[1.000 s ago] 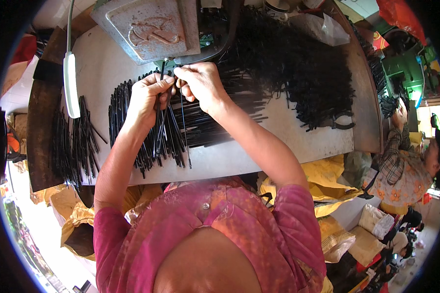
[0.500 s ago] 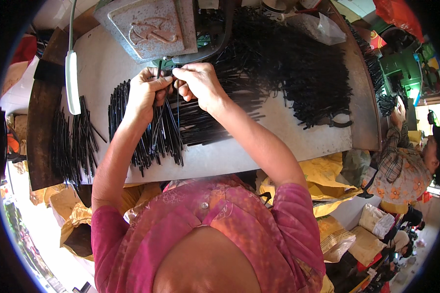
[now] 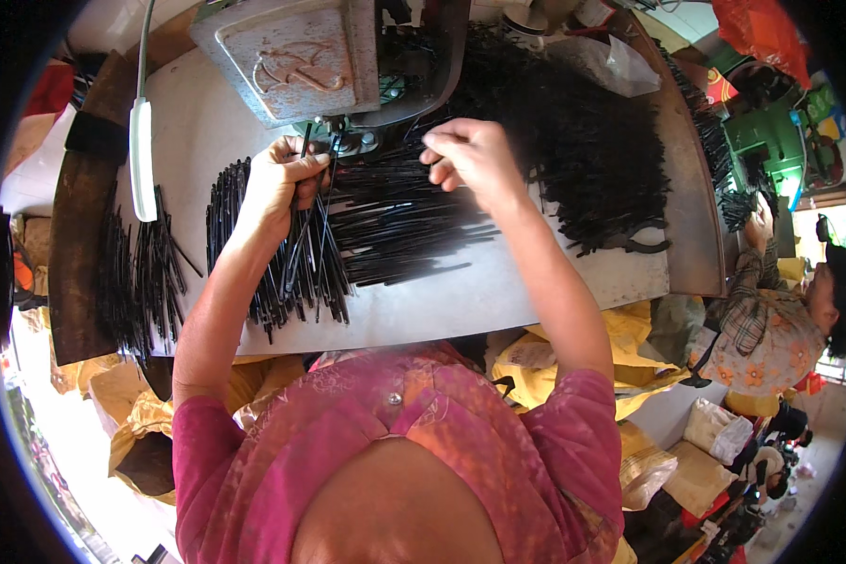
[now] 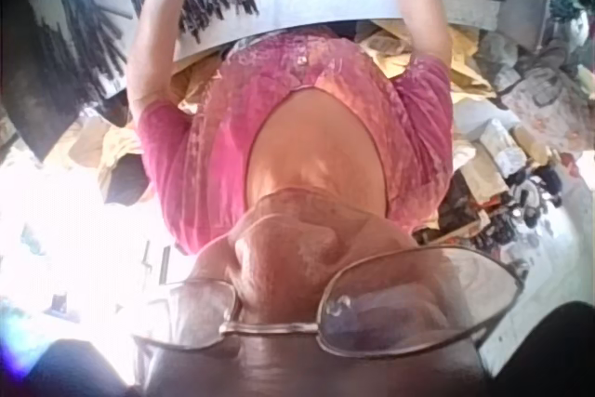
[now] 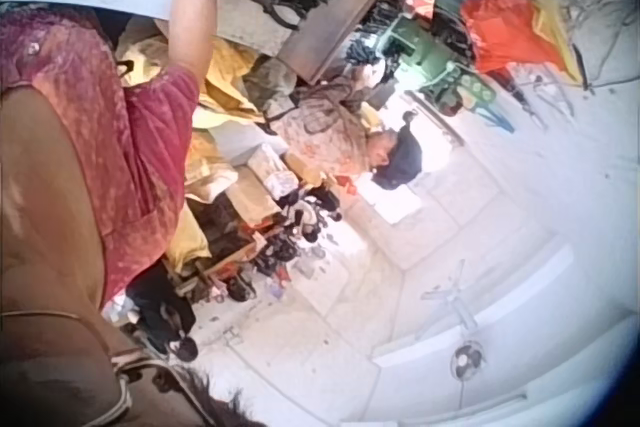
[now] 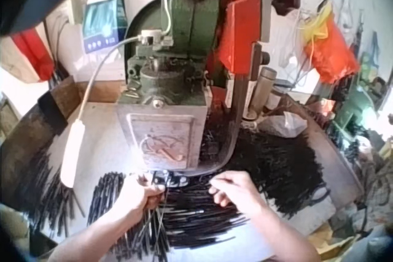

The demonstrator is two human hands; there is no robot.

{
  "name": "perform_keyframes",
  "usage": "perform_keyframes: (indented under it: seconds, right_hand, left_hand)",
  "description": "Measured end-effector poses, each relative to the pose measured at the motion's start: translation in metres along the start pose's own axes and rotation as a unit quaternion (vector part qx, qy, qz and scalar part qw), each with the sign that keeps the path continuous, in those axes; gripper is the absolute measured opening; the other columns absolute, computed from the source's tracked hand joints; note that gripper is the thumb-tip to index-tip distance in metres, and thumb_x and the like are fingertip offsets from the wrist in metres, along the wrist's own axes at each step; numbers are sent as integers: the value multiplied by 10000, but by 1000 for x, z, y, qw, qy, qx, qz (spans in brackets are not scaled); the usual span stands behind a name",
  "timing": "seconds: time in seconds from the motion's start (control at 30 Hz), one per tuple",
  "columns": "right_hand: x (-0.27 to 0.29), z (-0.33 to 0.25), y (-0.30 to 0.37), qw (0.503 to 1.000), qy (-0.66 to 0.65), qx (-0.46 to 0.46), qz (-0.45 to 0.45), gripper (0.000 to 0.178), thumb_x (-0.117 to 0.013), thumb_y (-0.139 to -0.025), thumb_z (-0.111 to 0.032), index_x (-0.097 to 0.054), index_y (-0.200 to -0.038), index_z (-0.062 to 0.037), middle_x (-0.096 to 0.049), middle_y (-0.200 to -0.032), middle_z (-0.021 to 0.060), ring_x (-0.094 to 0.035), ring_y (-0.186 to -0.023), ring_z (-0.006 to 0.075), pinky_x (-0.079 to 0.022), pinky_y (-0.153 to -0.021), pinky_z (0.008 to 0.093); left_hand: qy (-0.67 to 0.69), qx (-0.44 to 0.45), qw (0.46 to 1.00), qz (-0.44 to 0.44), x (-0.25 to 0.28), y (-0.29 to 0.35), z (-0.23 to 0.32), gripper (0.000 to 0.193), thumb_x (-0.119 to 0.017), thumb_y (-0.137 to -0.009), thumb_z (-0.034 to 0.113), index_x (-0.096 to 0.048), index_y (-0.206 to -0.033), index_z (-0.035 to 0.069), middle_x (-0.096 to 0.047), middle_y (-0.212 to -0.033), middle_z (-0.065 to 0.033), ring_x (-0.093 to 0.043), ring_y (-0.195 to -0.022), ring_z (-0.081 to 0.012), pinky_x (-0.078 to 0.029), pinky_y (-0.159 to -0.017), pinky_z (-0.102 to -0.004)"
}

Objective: The person assembles small black plastic components by adding metal clips to them using a press machine.

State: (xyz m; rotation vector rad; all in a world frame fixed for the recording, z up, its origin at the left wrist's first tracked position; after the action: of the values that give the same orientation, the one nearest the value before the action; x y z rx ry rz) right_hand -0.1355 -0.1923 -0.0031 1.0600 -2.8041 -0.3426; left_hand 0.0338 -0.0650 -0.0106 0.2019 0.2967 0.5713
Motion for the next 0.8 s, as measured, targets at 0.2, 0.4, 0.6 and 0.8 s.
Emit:
perform_keyframes:
  seconds: [0.2,0.4,0.6,0.8]
  right_hand:
    - [22,-10,9,987,152,35,26,123,-546,-795,-101,-584,-813,15,-565,-646,52,-509,-467,68,-384,-377,176]
    - [24,-17,15,900,387,196,40,136,-549,-782,-115,-589,-787,15,-594,-629,75,-560,-498,151,-428,-448,260]
    - [-17,-17,17,696,691,195,-4,117,-511,-755,-101,-565,-762,3,-567,-628,185,-582,-640,336,-465,-583,410]
    - [-13,-15,16,717,659,227,0,104,-517,-754,-98,-552,-773,-2,-562,-608,186,-581,-623,339,-464,-575,417]
  left_hand:
    - [-45,22,998,-22,13,11,12,118,-591,-738,54,-474,-744,63,-506,-578,-26,-343,-399,-43,-241,-356,-172]
    - [-620,-111,769,104,107,53,72,230,-602,-698,72,-517,-896,-10,-571,-711,-119,-535,-606,-247,-426,-546,-310]
    - [-682,-308,662,28,44,73,72,234,-584,-716,99,-524,-928,18,-540,-848,-136,-510,-784,-308,-427,-685,-363]
    - [-636,-379,660,-126,-57,59,19,67,-580,-689,56,-553,-732,12,-520,-719,-89,-529,-733,-257,-446,-646,-339]
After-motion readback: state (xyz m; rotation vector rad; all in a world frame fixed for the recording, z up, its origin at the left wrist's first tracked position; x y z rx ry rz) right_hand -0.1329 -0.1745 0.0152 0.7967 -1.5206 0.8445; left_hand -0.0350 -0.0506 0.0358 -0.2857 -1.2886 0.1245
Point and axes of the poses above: each hand's wrist, its own y-axis away from the middle knuckle, its own x-axis out of the back of the hand, z = x × y, the point moved 7 cm from there along -y, towards the middle knuckle
